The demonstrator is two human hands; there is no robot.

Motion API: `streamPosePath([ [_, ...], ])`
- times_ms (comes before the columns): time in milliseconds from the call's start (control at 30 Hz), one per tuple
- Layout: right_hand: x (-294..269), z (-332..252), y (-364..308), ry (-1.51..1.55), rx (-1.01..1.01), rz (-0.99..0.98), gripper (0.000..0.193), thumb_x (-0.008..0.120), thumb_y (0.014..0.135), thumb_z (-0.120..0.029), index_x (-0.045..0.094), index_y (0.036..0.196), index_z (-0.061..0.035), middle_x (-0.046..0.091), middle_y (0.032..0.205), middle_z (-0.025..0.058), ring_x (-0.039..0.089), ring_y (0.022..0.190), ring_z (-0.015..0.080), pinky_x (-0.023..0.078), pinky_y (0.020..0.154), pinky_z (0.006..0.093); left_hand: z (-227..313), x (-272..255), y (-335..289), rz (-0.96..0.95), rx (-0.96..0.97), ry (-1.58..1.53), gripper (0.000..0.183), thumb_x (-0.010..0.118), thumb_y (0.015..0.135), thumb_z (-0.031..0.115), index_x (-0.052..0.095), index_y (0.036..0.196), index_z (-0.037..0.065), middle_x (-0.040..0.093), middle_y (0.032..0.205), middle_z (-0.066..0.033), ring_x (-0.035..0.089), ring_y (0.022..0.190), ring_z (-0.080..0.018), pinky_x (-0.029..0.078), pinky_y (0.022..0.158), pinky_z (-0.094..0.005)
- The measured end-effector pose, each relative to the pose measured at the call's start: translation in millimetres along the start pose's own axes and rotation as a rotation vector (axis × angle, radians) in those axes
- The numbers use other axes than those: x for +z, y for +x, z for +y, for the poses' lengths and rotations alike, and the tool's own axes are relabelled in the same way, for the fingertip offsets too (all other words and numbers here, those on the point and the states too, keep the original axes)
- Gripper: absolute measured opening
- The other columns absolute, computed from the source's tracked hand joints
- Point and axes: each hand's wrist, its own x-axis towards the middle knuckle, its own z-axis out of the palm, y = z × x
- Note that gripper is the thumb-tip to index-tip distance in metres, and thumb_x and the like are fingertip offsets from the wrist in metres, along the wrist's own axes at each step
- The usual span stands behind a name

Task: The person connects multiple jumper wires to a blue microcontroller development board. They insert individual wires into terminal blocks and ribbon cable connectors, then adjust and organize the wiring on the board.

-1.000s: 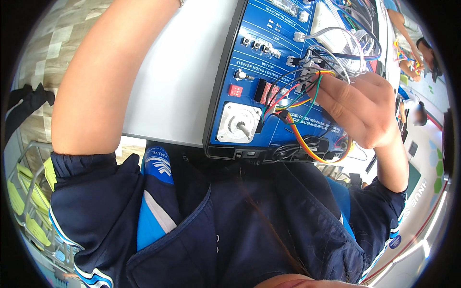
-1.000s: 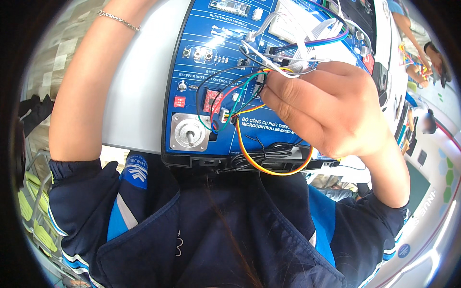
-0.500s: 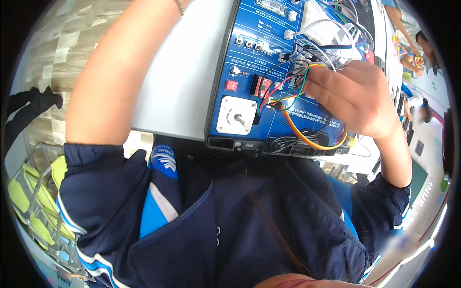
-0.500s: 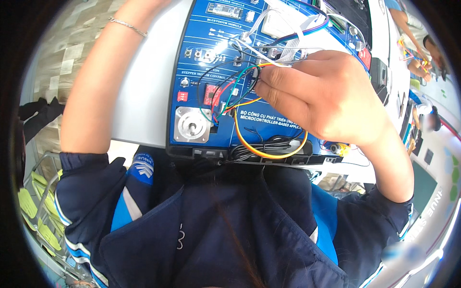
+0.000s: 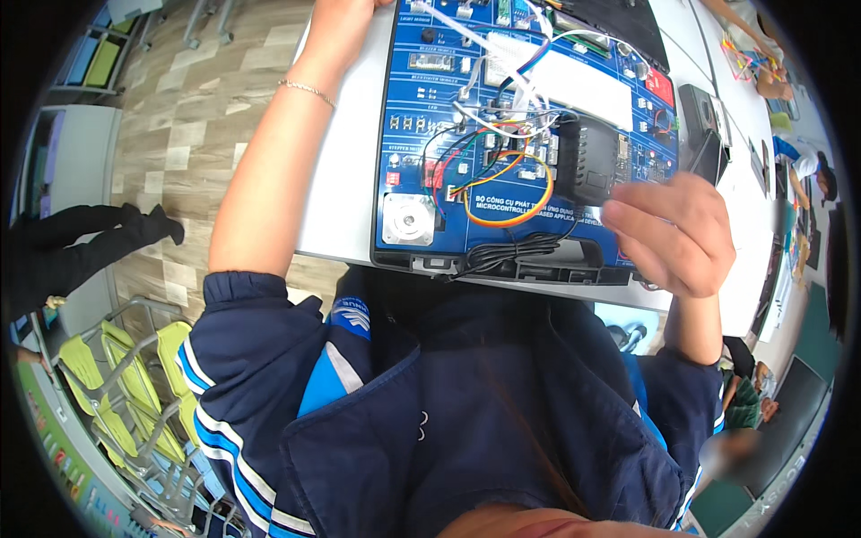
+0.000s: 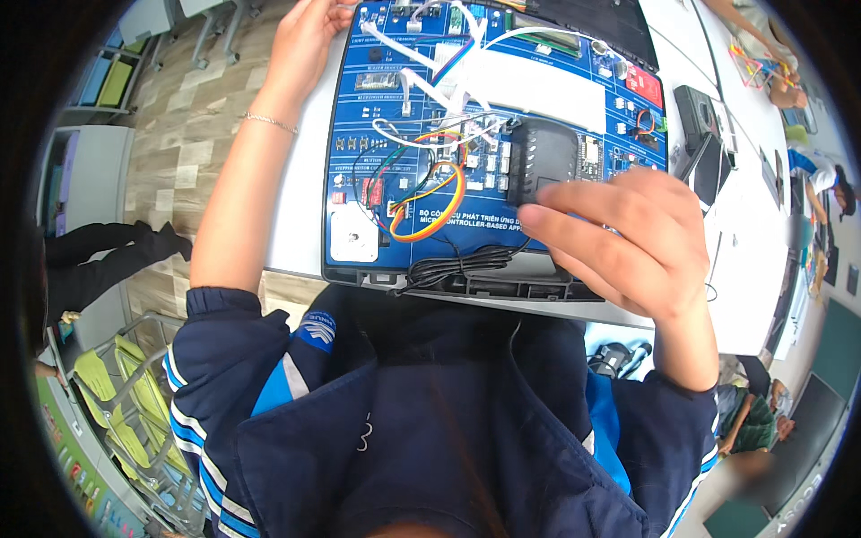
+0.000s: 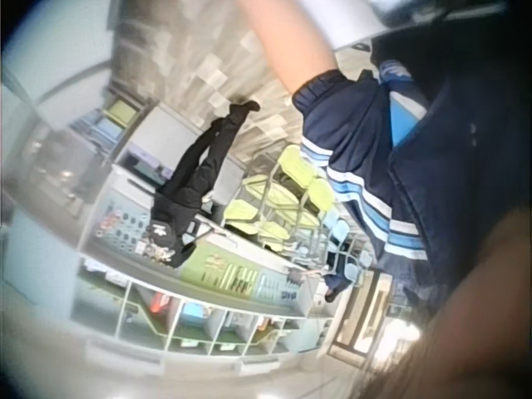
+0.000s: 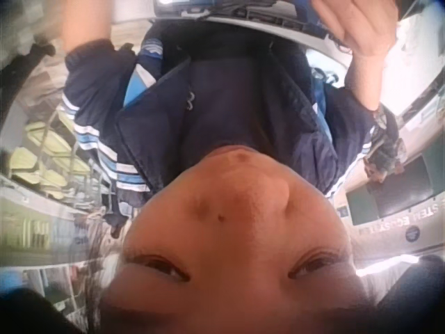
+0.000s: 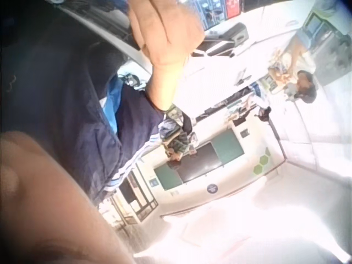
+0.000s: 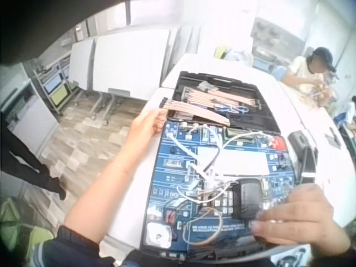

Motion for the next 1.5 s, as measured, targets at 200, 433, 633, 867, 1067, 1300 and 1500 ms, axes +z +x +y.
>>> streamPosePath([
  [200,9,-1,-71,-0.157,0.205,0.287,0.026,0.077,0.076,0.007,0.074,0.102,0.003,0.074,0.087,0.0161,0.068,0.07,0.0247,0.047,0.056,0.0303,9,-15,-11,-0.103,0.076,0.075,0.034,0.061,0.104,0.024,0.068,0.123,-0.004,0.069,0.105,-0.0049,0.06,0.091,-0.0098,0.05,0.086,-0.0261],
  [433,13,23,-155,-0.361,0.538,0.807,0.02,0.07,0.089,0.015,0.07,0.108,0.0111,0.074,0.093,0.0183,0.067,0.075,0.0171,0.05,0.059,0.0237,43,-9,-32,-0.114,-0.023,0.213,0.025,0.071,0.098,0.019,0.074,0.117,0.003,0.071,0.111,-0.0006,0.062,0.1,-0.0076,0.047,0.092,-0.0239],
  [633,27,28,-181,-0.19,0.767,1.013,0.017,0.067,0.095,0.009,0.07,0.112,0.01,0.071,0.092,0.0153,0.063,0.072,0.0131,0.051,0.062,0.0223,72,1,-16,-0.04,0.053,0.541,0.021,0.076,0.093,0.02,0.078,0.106,0.004,0.076,0.106,-0.0032,0.065,0.092,-0.0093,0.05,0.085,-0.026],
  [867,33,18,-160,-0.11,0.683,0.878,0.019,0.068,0.091,0.014,0.07,0.109,0.0108,0.07,0.09,0.0154,0.062,0.074,0.0159,0.05,0.064,0.0242,58,4,27,0.343,-0.22,0.34,0.05,0.079,0.091,0.036,0.064,0.116,-0.004,0.066,0.096,-0.0084,0.062,0.069,-0.0127,0.05,0.058,-0.025],
  [1067,36,17,-153,-0.017,0.667,0.784,0.02,0.069,0.088,0.016,0.071,0.108,0.0106,0.07,0.089,0.0141,0.06,0.074,0.0142,0.047,0.062,0.0233,29,-8,27,0.217,-0.207,0.08,0.038,0.078,0.093,0.024,0.065,0.119,0.001,0.068,0.101,-0.0061,0.063,0.077,-0.0097,0.047,0.059,-0.022],
  [1300,35,16,-152,-0.003,0.694,0.728,0.021,0.069,0.088,0.017,0.07,0.108,0.0124,0.071,0.092,0.0173,0.062,0.076,0.0163,0.049,0.067,0.025,21,-14,23,0.202,-0.019,-0.405,0.033,0.068,0.095,0.004,0.05,0.122,0.002,0.064,0.11,-0.0125,0.067,0.098,-0.0259,0.06,0.084,-0.0378],
  [1500,33,14,-154,-0.018,0.718,0.717,0.021,0.067,0.089,0.018,0.069,0.11,0.0136,0.071,0.094,0.0182,0.063,0.076,0.0167,0.051,0.069,0.0261,10,-35,35,0.113,0.0,-0.484,0.039,0.07,0.094,0.006,0.047,0.126,0.004,0.063,0.116,-0.0142,0.068,0.104,-0.0352,0.058,0.072,-0.0347],
])
